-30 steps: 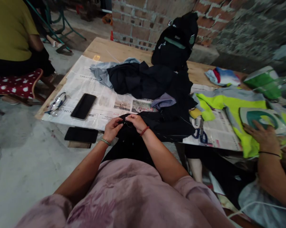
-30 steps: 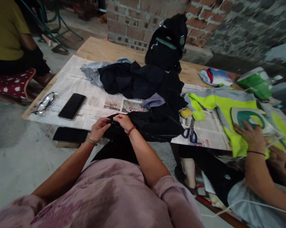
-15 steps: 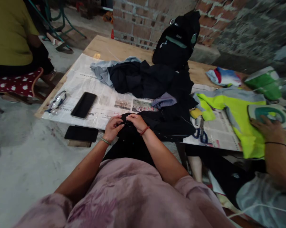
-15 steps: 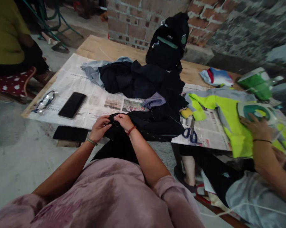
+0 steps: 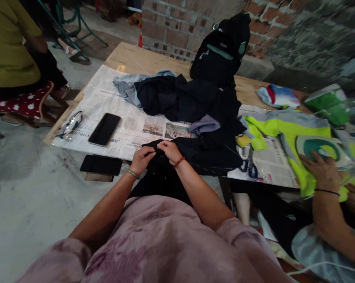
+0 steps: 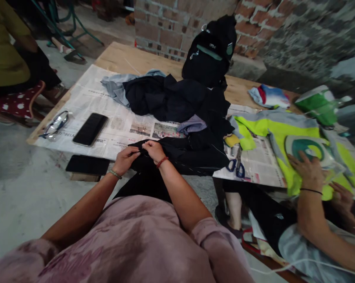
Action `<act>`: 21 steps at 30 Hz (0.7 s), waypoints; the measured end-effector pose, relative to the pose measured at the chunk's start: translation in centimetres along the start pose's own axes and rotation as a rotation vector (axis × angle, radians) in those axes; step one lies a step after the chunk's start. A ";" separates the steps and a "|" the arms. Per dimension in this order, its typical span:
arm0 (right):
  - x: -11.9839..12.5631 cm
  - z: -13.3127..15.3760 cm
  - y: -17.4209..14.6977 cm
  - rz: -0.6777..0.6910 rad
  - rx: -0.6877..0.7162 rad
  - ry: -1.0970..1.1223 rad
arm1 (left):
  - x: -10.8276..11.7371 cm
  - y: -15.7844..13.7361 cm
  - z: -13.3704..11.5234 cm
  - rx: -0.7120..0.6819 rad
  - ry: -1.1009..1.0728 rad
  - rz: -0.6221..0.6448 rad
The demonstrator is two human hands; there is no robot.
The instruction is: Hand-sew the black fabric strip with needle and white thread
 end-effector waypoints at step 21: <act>-0.5 -0.1 0.4 -0.146 -0.014 0.045 | 0.0 0.2 0.1 -0.019 -0.148 -0.064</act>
Point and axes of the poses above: each hand's wrist, its own y-axis towards the middle knuckle, its own x-axis out of the back of the hand, z = x × y, the point moved 3 cm from there along y, towards the middle knuckle, and after that the axes turned 7 degrees about z, right-handed, at the moved point
